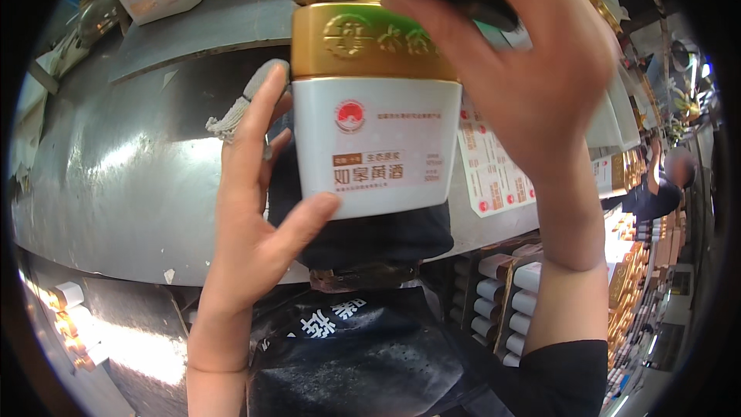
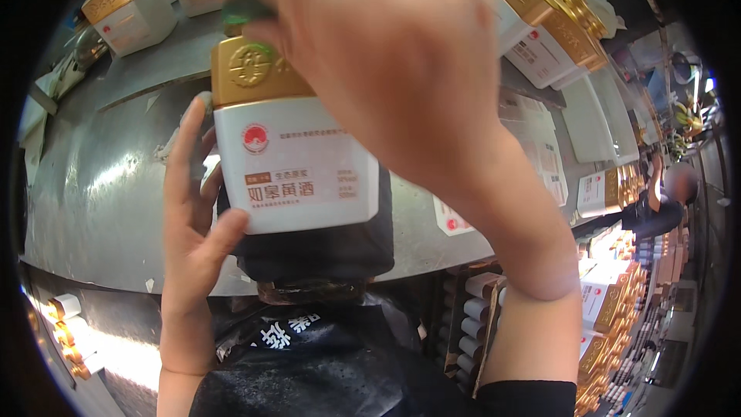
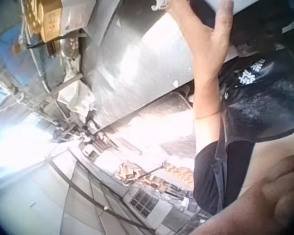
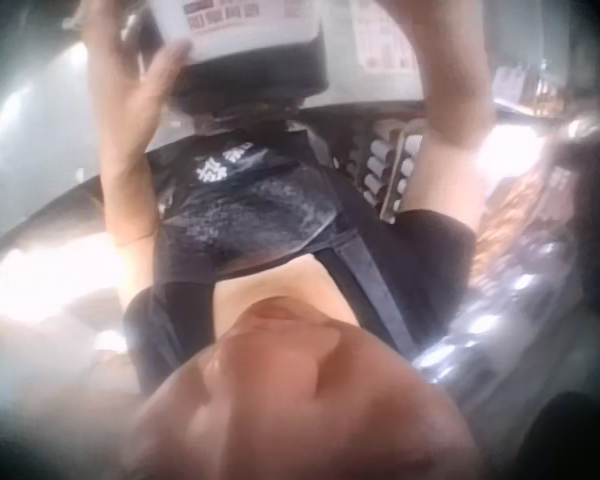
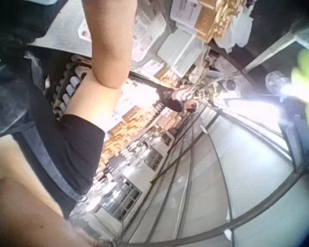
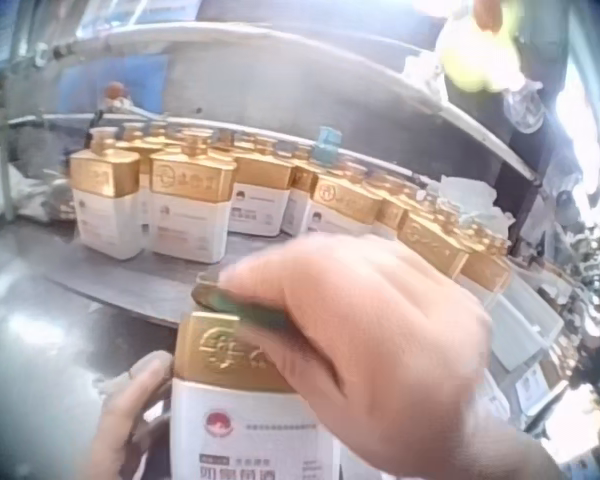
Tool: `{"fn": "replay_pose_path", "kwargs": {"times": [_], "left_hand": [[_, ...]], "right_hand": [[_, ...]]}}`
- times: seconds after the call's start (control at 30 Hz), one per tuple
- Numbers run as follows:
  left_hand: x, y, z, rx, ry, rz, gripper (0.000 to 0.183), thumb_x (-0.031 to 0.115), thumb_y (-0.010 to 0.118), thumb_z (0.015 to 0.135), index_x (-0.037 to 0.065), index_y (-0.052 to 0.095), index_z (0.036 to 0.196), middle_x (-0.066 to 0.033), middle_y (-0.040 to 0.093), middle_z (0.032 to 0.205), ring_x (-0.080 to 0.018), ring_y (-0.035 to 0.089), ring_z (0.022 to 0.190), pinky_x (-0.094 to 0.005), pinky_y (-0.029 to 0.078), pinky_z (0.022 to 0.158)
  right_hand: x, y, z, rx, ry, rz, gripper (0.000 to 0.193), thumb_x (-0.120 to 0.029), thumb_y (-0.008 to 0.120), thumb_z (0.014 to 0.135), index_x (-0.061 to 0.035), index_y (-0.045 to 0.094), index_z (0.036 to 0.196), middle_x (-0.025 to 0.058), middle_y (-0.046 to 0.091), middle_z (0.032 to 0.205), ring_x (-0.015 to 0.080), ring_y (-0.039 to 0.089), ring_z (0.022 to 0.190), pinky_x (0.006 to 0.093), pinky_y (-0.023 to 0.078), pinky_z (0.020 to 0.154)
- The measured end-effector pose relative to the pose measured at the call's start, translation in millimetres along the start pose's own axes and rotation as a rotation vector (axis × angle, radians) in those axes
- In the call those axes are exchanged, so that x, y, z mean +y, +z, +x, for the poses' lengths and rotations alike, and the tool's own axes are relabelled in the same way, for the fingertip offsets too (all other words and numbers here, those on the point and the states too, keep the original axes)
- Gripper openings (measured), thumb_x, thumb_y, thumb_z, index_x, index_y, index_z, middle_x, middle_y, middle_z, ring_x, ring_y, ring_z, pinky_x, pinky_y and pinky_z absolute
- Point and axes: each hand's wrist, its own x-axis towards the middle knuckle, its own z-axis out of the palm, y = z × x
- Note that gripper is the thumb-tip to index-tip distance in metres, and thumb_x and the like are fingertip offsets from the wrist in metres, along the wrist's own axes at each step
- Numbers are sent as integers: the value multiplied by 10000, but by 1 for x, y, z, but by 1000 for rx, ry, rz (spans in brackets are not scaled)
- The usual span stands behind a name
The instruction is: The person applies labels to white and gold bottles on a metal workbench. They pick up a bottle, apply a label to the back, smooth it with a green plastic scraper, and then apply a second label to the front. The person repeats this process for multiple bottles, placing finished ones on a nearby tray.
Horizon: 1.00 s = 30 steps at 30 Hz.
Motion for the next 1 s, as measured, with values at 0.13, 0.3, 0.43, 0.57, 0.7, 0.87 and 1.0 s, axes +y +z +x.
{"fn": "replay_pose_path", "kwargs": {"times": [0.13,0.3,0.43,0.57,0.7,0.87,1.0], "left_hand": [[3,-11,-4,86,-29,-110,588,262,548,963,26,358,1467,-128,375,1505,-258,387,1366,-406,337,1107],[-1,-13,-2,147,19,-57,518,301,462,1008,11,408,1434,-143,424,1470,-260,417,1346,-403,354,1098],[-4,-10,3,151,21,-75,497,295,420,1022,1,418,1423,-156,422,1467,-278,422,1342,-425,367,1091],[-1,-3,4,170,26,-3,480,264,408,1021,-16,420,1411,-169,420,1462,-286,428,1339,-442,368,1096],[-1,-7,3,210,28,4,476,242,394,1018,-23,408,1413,-172,419,1458,-287,428,1337,-444,372,1099],[-2,-11,-2,212,24,19,443,198,399,1017,-16,430,1403,-163,435,1452,-279,445,1322,-433,375,1094],[9,2,0,208,59,19,451,204,397,1017,-23,423,1406,-166,439,1447,-280,446,1322,-428,372,1092]], "right_hand": [[-62,3,-44,-174,-225,19,115,-139,717,775,-113,691,883,-16,643,758,109,640,656,256,518,554],[-11,-1,-1,-95,74,90,248,-61,748,735,-92,701,976,32,693,844,179,671,710,260,531,582],[-53,-11,-51,-230,-214,82,294,-32,727,703,-42,690,995,67,689,876,141,660,725,235,526,621],[-15,-32,-41,-235,74,160,239,14,712,742,-21,687,977,72,689,905,135,660,740,231,528,647],[-22,-49,-74,-275,-70,74,165,-24,685,796,-34,688,961,37,686,879,109,644,709,242,514,626],[-15,-45,-63,-163,11,95,252,-86,707,720,-25,678,963,52,694,821,177,627,658,271,506,602],[-39,-19,-60,-114,-102,-34,199,-99,680,722,-34,667,910,34,605,764,167,587,654,271,477,585]]}}
